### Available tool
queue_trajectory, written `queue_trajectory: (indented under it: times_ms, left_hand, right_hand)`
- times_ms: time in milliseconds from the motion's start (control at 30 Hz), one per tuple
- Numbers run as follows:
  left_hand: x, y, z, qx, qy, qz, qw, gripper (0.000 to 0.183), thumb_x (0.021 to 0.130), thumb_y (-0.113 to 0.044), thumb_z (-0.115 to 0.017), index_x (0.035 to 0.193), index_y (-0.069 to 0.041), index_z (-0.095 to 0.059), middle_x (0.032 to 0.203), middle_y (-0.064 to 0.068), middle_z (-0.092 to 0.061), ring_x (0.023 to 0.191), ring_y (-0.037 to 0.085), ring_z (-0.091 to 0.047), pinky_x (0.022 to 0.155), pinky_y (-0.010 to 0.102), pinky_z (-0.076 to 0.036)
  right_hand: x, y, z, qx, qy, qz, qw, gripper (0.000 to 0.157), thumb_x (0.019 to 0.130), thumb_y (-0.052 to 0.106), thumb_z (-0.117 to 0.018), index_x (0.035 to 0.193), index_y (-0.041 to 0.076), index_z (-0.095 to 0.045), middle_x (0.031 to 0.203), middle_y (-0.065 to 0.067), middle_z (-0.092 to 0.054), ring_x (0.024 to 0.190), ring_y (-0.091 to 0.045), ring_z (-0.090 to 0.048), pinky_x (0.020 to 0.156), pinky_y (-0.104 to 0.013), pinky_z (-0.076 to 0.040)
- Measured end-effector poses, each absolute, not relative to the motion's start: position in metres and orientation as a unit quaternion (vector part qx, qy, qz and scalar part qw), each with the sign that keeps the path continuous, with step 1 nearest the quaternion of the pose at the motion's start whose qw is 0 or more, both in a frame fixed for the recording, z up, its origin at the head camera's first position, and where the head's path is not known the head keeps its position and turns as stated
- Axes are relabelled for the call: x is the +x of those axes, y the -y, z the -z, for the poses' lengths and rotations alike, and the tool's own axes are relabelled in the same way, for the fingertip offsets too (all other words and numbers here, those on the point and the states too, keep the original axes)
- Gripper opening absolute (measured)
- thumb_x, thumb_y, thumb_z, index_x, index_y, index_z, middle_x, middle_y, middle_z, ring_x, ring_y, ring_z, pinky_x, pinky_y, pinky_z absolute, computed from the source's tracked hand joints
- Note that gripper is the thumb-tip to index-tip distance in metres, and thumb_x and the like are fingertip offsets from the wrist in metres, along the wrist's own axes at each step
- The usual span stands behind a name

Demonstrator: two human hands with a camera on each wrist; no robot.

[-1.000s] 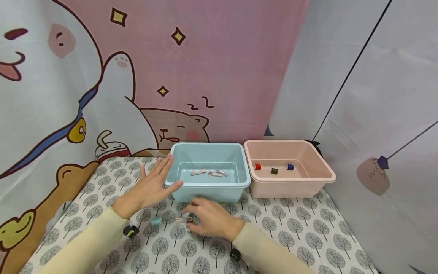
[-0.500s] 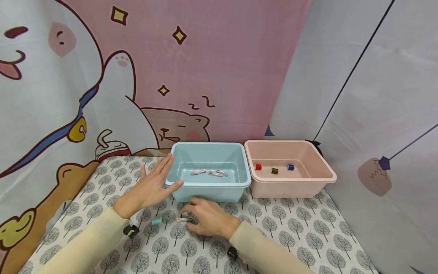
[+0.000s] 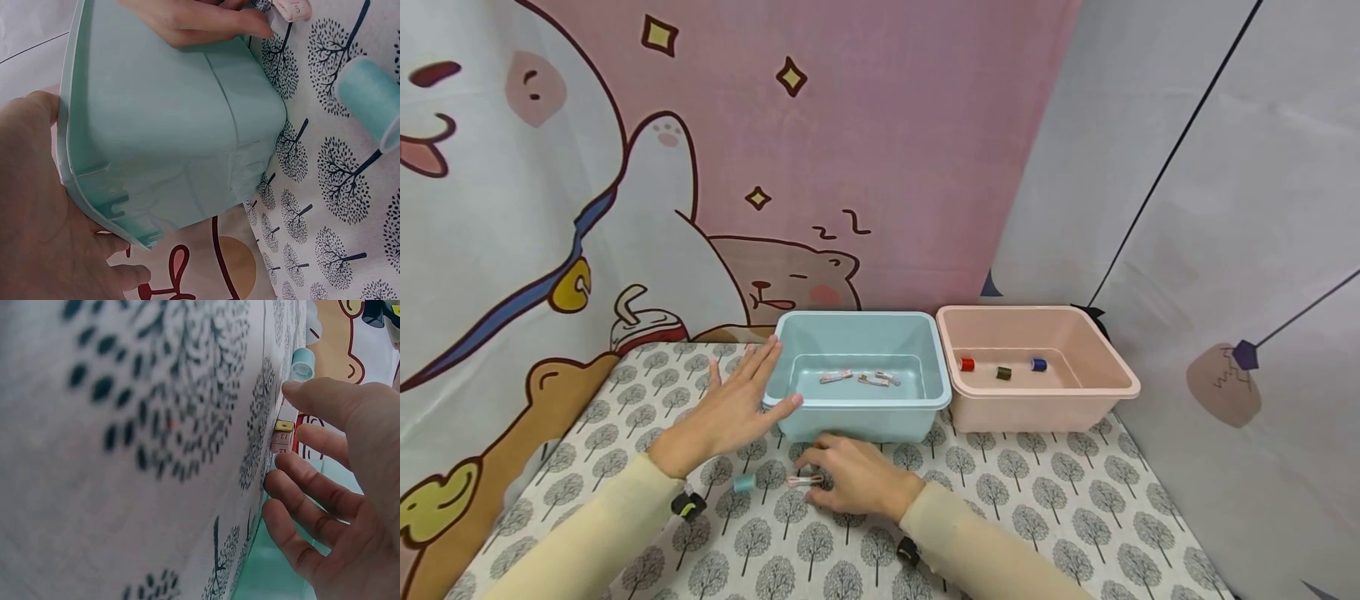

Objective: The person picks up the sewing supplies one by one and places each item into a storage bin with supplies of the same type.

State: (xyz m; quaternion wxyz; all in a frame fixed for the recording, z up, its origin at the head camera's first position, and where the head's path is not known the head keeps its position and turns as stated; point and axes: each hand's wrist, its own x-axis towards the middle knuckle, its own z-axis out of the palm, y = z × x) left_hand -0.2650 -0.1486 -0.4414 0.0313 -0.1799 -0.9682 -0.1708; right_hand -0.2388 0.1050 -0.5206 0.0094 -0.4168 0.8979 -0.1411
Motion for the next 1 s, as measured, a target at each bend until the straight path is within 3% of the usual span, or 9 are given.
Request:
queue_trajectory:
  times_ms: [167,500,1000]
  left_hand:
    - [-0.2650,0.1485,0.4415,-0.179,0.968,0.172,0.031,0.108,0.114,-0.080,-0.049,0.189,-0.016,-0.005,0.200,0.007,-0.006,0.185,0.041,-0.007,0.134,0.092,0.009]
    - [-0.2654,0.1497,0.4454,-0.178,0.968,0.171,0.035,0.109,0.113,-0.082,-0.047,0.189,-0.017,-0.004,0.200,0.006,-0.005,0.184,0.044,-0.010,0.134,0.092,0.008]
    - [-0.2634,0.1487,0.4430,-0.178,0.968,0.174,0.034,0.107,0.114,-0.079,-0.049,0.189,-0.016,-0.004,0.199,0.006,-0.004,0.184,0.045,-0.010,0.134,0.092,0.009]
  right_hand:
    - [-0.2392,-0.1019,0.5207,-0.417,-0.895,0.158,0.016,0.045,0.101,0.039,-0.093,0.143,0.024,-0.082,0.132,0.004,-0.080,0.107,-0.003,-0.074,0.097,-0.022,-0.066]
    - [-0.2423,-0.0956,0.5206,-0.440,-0.876,0.194,0.028,0.026,0.107,0.015,-0.086,0.133,0.016,-0.087,0.119,0.002,-0.085,0.093,0.005,-0.071,0.086,-0.005,-0.057]
    - [-0.2351,-0.1010,0.5175,-0.447,-0.870,0.207,0.028,0.021,0.106,0.012,-0.085,0.127,0.017,-0.088,0.118,0.002,-0.083,0.089,0.009,-0.067,0.082,-0.002,-0.056]
